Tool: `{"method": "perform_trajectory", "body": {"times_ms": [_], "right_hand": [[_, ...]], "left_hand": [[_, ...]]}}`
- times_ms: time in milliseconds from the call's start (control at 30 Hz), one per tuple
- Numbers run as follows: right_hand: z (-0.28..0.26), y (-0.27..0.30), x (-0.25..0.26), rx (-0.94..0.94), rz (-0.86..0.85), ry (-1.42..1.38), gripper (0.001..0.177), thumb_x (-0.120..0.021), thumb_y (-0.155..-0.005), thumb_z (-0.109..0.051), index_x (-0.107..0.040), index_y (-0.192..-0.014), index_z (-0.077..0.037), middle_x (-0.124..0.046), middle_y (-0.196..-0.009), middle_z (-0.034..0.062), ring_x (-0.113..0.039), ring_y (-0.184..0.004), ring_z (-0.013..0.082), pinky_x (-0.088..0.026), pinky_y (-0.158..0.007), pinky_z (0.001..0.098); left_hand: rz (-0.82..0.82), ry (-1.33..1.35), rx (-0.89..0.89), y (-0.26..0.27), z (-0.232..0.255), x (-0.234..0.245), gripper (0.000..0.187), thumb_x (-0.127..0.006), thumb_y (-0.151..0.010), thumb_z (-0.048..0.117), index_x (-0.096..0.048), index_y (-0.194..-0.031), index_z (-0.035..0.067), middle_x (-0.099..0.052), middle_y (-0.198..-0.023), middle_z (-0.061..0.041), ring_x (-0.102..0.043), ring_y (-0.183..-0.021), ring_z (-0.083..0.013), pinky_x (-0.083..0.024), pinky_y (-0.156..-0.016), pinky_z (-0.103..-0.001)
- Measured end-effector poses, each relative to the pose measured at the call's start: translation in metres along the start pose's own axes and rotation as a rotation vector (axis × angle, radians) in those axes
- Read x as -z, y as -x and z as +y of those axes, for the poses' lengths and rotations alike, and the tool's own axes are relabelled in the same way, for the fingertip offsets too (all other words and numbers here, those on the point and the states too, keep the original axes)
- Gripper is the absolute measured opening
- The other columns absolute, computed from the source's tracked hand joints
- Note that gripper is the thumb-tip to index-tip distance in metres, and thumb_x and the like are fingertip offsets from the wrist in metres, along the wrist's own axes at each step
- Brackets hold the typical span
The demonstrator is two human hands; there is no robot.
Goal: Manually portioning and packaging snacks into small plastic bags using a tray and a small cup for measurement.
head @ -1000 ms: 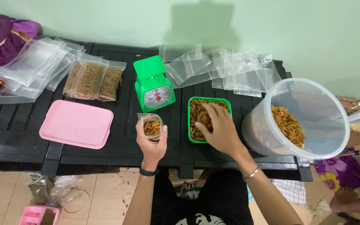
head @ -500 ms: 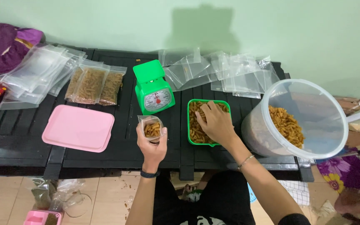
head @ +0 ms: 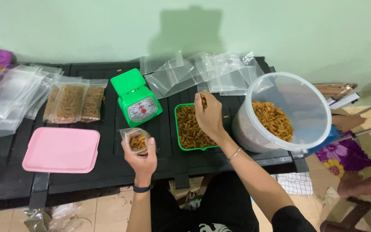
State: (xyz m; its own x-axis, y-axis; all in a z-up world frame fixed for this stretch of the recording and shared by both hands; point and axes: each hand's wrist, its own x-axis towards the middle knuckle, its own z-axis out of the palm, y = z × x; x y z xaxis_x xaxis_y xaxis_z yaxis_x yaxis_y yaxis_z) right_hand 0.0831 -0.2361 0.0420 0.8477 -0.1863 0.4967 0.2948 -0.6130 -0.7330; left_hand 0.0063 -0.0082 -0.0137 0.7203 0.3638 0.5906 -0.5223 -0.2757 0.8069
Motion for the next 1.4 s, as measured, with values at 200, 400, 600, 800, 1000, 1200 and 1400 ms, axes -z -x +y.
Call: {"method": "perform_trajectory", "body": {"times_ms": [200,400,600,800,1000,1200,1400], "right_hand": [[-0.057,-0.011,0.023,-0.141,0.028,-0.207,0.04,-0.044,-0.109,-0.018,-0.055,-0.072,-0.009,-0.042,-0.05,0.0024,-0.034,-0.042,0.0062,-0.034,-0.042,0.0234],[-0.139,-0.042,0.106,-0.093,0.028,-0.175,0.035,-0.044,-0.109,-0.03,-0.047,-0.077,-0.017,-0.035,-0.06,-0.0074,-0.034,-0.054,0.0061,-0.028,-0.049,0.0286],[-0.098,-0.073,0.206,-0.001,-0.043,0.18,0.043,-0.044,-0.118,-0.016,-0.046,-0.075,-0.011,-0.036,-0.059,-0.0026,-0.028,-0.051,0.0071,-0.017,-0.046,0.0237],[-0.029,-0.056,0.222,-0.445,-0.705,0.528,0.037,-0.041,-0.108,-0.017,-0.047,-0.072,-0.011,-0.035,-0.053,0.0008,-0.033,-0.047,0.0155,-0.029,-0.051,0.0356],[-0.053,-0.058,0.218,-0.521,-0.729,0.597,0.037,-0.051,-0.102,-0.025,-0.065,-0.123,0.002,-0.075,-0.114,0.0227,-0.073,-0.079,0.0306,-0.055,-0.087,0.0473],[-0.05,-0.056,0.228,-0.338,-0.614,0.676,0.036,-0.057,-0.102,-0.026,-0.066,-0.125,-0.001,-0.072,-0.118,0.0168,-0.066,-0.11,0.0341,-0.053,-0.09,0.0479],[-0.099,-0.03,0.227,0.167,-0.195,0.79,0.014,-0.061,-0.106,-0.01,-0.071,-0.104,0.0,-0.058,-0.052,0.0011,-0.051,-0.04,0.0177,-0.035,-0.037,0.0306]], "left_hand": [[-0.022,-0.001,-0.013,0.0,0.003,0.003,0.043,-0.076,-0.096,0.01,-0.053,-0.131,0.002,-0.061,-0.106,-0.015,-0.066,-0.084,-0.0285,-0.054,-0.08,-0.046],[-0.092,-0.019,0.077,-0.012,0.036,0.007,0.031,-0.067,-0.101,0.03,-0.054,-0.117,0.006,-0.053,-0.105,-0.011,-0.057,-0.085,-0.0227,-0.05,-0.078,-0.039],[-0.094,0.041,0.083,-0.01,0.031,0.007,0.037,-0.068,-0.099,0.023,-0.05,-0.125,0.003,-0.056,-0.105,-0.013,-0.06,-0.085,-0.022,-0.052,-0.076,-0.036],[-0.084,0.018,0.112,-0.004,0.025,0.01,0.042,-0.07,-0.098,0.023,-0.048,-0.127,0.002,-0.058,-0.099,-0.014,-0.062,-0.078,-0.0214,-0.054,-0.07,-0.034],[-0.079,-0.012,0.074,-0.007,0.027,0.007,0.036,-0.069,-0.098,0.022,-0.051,-0.123,0.003,-0.057,-0.108,-0.014,-0.062,-0.088,-0.0239,-0.054,-0.078,-0.037],[-0.091,-0.027,0.1,-0.009,0.033,0.006,0.031,-0.067,-0.1,0.027,-0.052,-0.117,0.006,-0.053,-0.097,-0.009,-0.054,-0.078,-0.0191,-0.048,-0.072,-0.035],[-0.052,-0.058,0.091,-0.003,0.022,0.004,0.041,-0.068,-0.098,0.022,-0.052,-0.129,0.001,-0.056,-0.122,-0.018,-0.06,-0.108,-0.0301,-0.054,-0.091,-0.041]]}}
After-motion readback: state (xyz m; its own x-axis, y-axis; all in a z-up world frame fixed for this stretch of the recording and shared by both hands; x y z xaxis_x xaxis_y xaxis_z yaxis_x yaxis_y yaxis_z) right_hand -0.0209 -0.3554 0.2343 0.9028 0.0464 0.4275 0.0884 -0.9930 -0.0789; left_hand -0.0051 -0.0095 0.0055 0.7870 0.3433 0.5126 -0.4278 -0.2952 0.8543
